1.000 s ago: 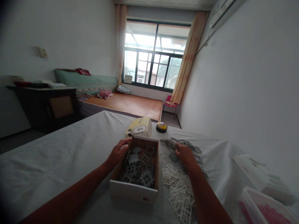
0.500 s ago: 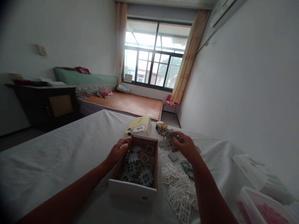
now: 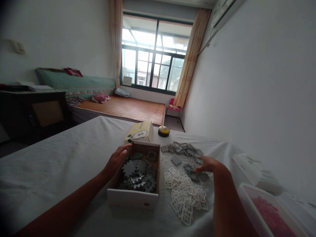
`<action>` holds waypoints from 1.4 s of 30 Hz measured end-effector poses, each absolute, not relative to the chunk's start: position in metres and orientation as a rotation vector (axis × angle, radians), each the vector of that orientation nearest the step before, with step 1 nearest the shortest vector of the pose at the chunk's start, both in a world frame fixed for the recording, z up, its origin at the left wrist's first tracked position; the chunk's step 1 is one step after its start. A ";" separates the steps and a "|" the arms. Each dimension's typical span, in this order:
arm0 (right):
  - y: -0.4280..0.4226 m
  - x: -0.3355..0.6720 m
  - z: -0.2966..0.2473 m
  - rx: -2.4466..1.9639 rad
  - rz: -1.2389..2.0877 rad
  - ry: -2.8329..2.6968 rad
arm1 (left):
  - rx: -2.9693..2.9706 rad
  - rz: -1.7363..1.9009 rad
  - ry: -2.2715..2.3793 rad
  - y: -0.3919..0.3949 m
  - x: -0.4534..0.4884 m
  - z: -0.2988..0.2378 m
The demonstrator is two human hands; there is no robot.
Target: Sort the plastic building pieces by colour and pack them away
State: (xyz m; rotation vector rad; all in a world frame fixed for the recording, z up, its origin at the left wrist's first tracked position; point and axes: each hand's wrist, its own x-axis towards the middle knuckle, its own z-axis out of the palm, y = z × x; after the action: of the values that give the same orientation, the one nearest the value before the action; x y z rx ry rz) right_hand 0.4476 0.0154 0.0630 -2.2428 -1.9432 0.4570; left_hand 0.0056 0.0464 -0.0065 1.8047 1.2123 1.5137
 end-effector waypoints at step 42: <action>0.000 0.260 0.087 -1.067 0.697 -1.939 | 1.799 1.484 1.201 0.044 0.006 -0.006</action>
State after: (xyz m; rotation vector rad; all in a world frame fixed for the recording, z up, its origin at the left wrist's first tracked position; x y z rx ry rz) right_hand 0.2602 0.0002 0.0867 -1.0673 -1.9395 0.6965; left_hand 0.0060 0.0443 -0.0057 1.7991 1.2008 1.4841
